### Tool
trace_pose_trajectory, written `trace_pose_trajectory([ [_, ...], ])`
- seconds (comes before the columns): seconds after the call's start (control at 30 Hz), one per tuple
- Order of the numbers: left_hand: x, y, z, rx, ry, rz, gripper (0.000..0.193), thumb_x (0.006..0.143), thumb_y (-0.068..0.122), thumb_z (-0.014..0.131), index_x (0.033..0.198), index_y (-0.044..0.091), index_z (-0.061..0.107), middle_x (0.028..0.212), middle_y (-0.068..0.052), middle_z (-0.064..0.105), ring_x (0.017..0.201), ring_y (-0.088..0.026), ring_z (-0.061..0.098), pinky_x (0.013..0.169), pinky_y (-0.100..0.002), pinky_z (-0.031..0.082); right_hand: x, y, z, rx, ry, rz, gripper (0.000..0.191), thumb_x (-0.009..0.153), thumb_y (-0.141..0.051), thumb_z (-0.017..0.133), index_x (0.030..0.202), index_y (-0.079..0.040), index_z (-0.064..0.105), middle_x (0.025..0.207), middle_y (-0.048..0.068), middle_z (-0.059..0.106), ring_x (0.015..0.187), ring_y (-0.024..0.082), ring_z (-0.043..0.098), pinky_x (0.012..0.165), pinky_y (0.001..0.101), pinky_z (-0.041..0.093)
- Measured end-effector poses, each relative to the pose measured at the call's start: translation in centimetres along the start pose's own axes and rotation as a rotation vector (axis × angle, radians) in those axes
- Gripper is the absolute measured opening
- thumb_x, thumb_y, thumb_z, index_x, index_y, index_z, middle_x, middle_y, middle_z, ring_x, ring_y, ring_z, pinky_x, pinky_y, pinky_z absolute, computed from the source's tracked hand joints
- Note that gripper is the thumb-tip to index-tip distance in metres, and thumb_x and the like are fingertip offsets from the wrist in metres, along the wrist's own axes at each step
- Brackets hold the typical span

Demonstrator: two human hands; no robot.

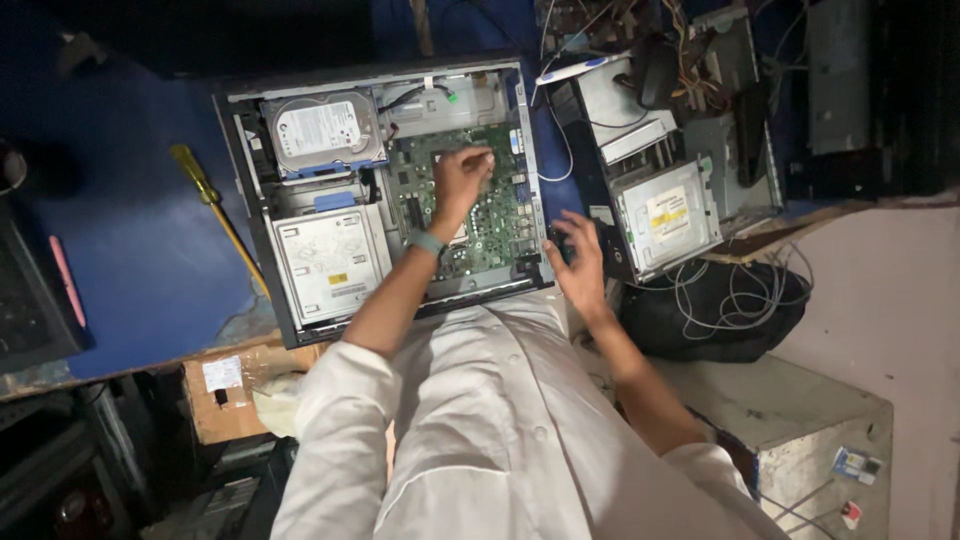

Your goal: The person removes a hard drive from a blue plastic caddy, fits the drive into an open desktop computer case, and detaches the front panel. They then work on the motherboard area and use a screwdriver on components inside the case.

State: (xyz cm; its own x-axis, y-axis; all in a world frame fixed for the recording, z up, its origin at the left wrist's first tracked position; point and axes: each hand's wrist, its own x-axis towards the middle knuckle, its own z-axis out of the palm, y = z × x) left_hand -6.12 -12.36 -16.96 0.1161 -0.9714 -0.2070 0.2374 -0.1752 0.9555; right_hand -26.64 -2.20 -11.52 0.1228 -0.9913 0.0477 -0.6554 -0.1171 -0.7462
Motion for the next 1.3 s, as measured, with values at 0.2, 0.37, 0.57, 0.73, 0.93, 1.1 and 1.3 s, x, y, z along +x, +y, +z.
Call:
trace_pose_trajectory([
  [0.2, 1.3, 0.1, 0.7, 0.502, -0.033, 0.289, 0.011, 0.090, 0.011, 0.077, 0.101, 0.011, 0.079, 0.090, -0.014, 0.077, 0.081, -0.027, 0.076, 0.071, -0.037, 0.059, -1.6, 1.1, 0.3, -0.017, 0.033, 0.007, 0.038, 0.095, -0.016, 0.074, 0.129, -0.003, 0.063, 0.143, 0.016, 0.056, 0.125, 0.031, 0.060, 0.096, 0.0371, 0.055],
  [0.37, 1.4, 1.4, 0.6, 0.807, -0.160, 0.410, 0.011, 0.085, 0.013, 0.074, 0.096, 0.011, 0.077, 0.094, -0.016, 0.073, 0.093, -0.038, 0.067, 0.081, -0.050, 0.053, -1.6, 0.9, 1.6, -0.121, 0.067, -0.012, 0.044, 0.094, -0.016, 0.073, 0.134, -0.002, 0.059, 0.147, 0.019, 0.051, 0.135, 0.038, 0.052, 0.108, 0.0447, 0.045],
  [0.57, 2.2, 1.8, 1.0, 0.960, -0.341, 0.553, 0.013, 0.080, 0.010, 0.072, 0.093, 0.010, 0.076, 0.094, -0.015, 0.073, 0.100, -0.038, 0.065, 0.093, -0.052, 0.048, -2.2, -0.2, 3.3, -0.237, 0.061, -0.024, 0.053, 0.093, -0.020, 0.073, 0.139, -0.003, 0.053, 0.153, 0.019, 0.044, 0.140, 0.040, 0.042, 0.115, 0.0502, 0.032],
  [0.73, 3.1, 1.7, 0.2, 0.922, -0.475, 0.713, 0.034, 0.072, 0.002, 0.066, 0.103, 0.011, 0.078, 0.105, -0.014, 0.074, 0.107, -0.038, 0.063, 0.101, -0.051, 0.047, -2.1, -0.9, 3.4, -0.262, 0.041, 0.002, 0.052, 0.094, -0.025, 0.070, 0.139, -0.004, 0.054, 0.154, 0.019, 0.044, 0.139, 0.040, 0.041, 0.114, 0.0506, 0.030],
  [0.93, 3.1, 0.8, 0.2, 1.054, -0.530, 0.699, 0.021, 0.070, 0.008, 0.069, 0.090, 0.008, 0.077, 0.108, -0.013, 0.074, 0.113, -0.039, 0.063, 0.103, -0.053, 0.044, -2.5, -0.4, 3.7, -0.288, 0.040, -0.007, 0.051, 0.096, -0.028, 0.068, 0.139, -0.005, 0.054, 0.154, 0.018, 0.044, 0.137, 0.040, 0.043, 0.113, 0.0512, 0.031],
  [1.1, 3.0, -0.6, 0.3, 1.135, -0.602, 0.638, 0.019, 0.073, 0.005, 0.066, 0.088, 0.007, 0.078, 0.110, -0.014, 0.073, 0.113, -0.036, 0.064, 0.103, -0.049, 0.047, -3.2, 0.6, 4.1, -0.284, 0.039, -0.008, 0.051, 0.096, -0.028, 0.068, 0.140, -0.005, 0.055, 0.154, 0.017, 0.044, 0.137, 0.040, 0.043, 0.113, 0.0510, 0.031],
  [1.3, 3.1, -1.2, 0.5, 1.259, -0.573, 0.669, 0.019, 0.077, 0.010, 0.070, 0.094, 0.005, 0.078, 0.109, -0.018, 0.071, 0.114, -0.037, 0.062, 0.105, -0.048, 0.046, -3.7, 1.4, 4.5, -0.290, 0.025, 0.021, 0.049, 0.094, -0.028, 0.069, 0.137, -0.007, 0.056, 0.155, 0.015, 0.044, 0.137, 0.039, 0.042, 0.112, 0.0502, 0.031],
])
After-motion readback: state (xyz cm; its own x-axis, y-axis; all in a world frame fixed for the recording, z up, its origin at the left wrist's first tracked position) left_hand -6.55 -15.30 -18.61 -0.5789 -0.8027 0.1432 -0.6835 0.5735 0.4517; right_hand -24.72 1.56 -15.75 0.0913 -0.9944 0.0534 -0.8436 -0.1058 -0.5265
